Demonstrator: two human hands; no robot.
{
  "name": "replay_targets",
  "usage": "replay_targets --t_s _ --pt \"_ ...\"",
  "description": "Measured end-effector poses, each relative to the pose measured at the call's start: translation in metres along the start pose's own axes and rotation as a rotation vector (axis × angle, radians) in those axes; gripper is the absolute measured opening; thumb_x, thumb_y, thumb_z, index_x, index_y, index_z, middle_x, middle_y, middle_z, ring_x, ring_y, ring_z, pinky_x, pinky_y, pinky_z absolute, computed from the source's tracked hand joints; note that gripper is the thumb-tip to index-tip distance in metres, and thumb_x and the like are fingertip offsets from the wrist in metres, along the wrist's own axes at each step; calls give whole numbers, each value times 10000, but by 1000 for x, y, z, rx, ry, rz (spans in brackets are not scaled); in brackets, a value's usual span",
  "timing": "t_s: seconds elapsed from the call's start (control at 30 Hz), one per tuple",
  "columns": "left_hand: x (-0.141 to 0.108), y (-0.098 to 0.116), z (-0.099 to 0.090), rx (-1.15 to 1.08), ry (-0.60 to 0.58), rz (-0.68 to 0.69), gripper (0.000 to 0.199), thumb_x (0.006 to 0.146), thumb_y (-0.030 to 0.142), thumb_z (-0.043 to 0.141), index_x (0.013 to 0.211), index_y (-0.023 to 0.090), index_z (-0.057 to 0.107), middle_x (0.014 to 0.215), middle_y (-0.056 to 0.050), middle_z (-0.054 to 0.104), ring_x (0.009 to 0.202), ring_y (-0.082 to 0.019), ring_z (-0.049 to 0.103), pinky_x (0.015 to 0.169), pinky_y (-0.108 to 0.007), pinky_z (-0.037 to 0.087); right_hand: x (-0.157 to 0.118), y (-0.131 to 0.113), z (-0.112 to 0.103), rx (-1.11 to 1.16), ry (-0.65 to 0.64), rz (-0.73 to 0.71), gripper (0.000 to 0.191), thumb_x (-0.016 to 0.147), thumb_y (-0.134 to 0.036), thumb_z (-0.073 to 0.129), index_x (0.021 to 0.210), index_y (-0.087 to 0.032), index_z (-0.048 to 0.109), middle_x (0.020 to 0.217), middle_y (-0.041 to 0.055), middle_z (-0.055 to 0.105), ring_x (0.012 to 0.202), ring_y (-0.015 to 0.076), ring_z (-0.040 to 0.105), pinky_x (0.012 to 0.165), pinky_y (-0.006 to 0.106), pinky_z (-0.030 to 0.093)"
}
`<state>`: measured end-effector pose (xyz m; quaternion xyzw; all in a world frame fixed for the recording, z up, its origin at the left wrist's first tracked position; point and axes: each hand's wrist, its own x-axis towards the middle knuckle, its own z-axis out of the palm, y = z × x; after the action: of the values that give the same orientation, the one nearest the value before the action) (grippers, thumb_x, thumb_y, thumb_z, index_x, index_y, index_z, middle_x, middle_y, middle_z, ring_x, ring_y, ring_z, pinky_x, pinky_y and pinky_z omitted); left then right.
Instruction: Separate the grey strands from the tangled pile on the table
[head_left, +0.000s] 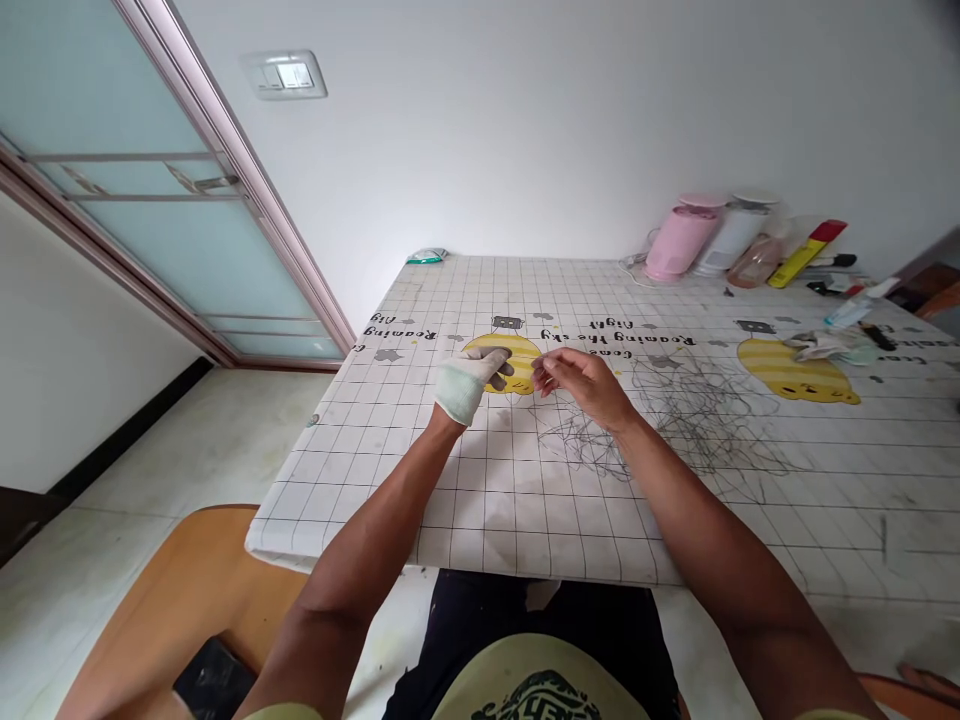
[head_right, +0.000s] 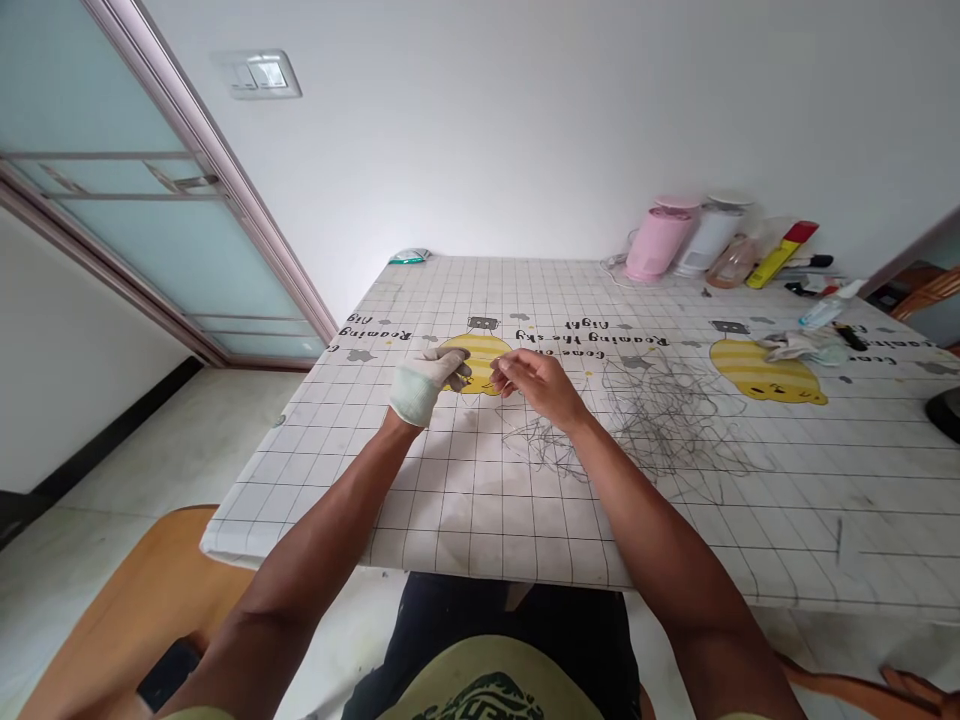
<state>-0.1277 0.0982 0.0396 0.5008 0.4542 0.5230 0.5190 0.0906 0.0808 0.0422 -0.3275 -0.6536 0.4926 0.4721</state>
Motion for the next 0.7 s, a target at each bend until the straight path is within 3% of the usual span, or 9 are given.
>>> replay_targets --t_s 0.1,0.2,0.3,0.37,0.5,0.6,0.7 --pt "-2 0 0 -1 -37 -15 298 867 432 724 957 158 803 840 -68 780 632 -142 641 679 -289 540 -1 4 7 -7 48 1 361 956 -563 750 938 -203 777 862 63 749 736 186 695 683 340 593" --pt "-8 4 -1 54 0 5 358 929 472 665 1092 178 787 1016 -87 806 722 -166 697 746 -306 573 -3 7 8 27 165 14 343 929 -542 781 910 -200 776 798 53 736 657 174 668 598 322 566" --pt "-17 10 0 283 120 142 350 1006 383 567 1277 239 737 1248 -69 775 909 -185 735 890 -321 583 -4 6 3 45 270 36 310 908 -513 800 915 -204 777 770 45 719 623 168 650 568 315 551" --pt "-21 12 3 508 132 292 380 1005 247 538 1348 260 702 1376 -67 720 1054 -196 716 1002 -337 557 -4 6 -3 52 311 73 319 903 -524 791 915 -206 776 761 43 709 608 166 637 563 319 549" --pt "-21 10 11 866 -86 526 472 926 81 575 1351 253 688 1540 -98 600 1269 -263 636 1079 -401 512 -4 6 -13 126 342 160 330 879 -529 792 874 -199 769 752 50 700 606 167 625 548 314 536" --pt "-19 7 16 997 -207 550 358 942 119 604 1249 261 722 1576 -105 567 1157 -278 679 994 -404 516 -4 6 -15 217 318 214 321 850 -502 821 853 -184 778 748 56 702 591 158 616 523 299 517" --pt "-18 6 15 1060 -243 512 236 985 192 583 1129 263 755 1529 -93 613 1035 -256 705 896 -355 509 -5 8 -12 292 298 260 311 832 -477 840 839 -170 788 757 68 717 590 157 621 500 287 502"
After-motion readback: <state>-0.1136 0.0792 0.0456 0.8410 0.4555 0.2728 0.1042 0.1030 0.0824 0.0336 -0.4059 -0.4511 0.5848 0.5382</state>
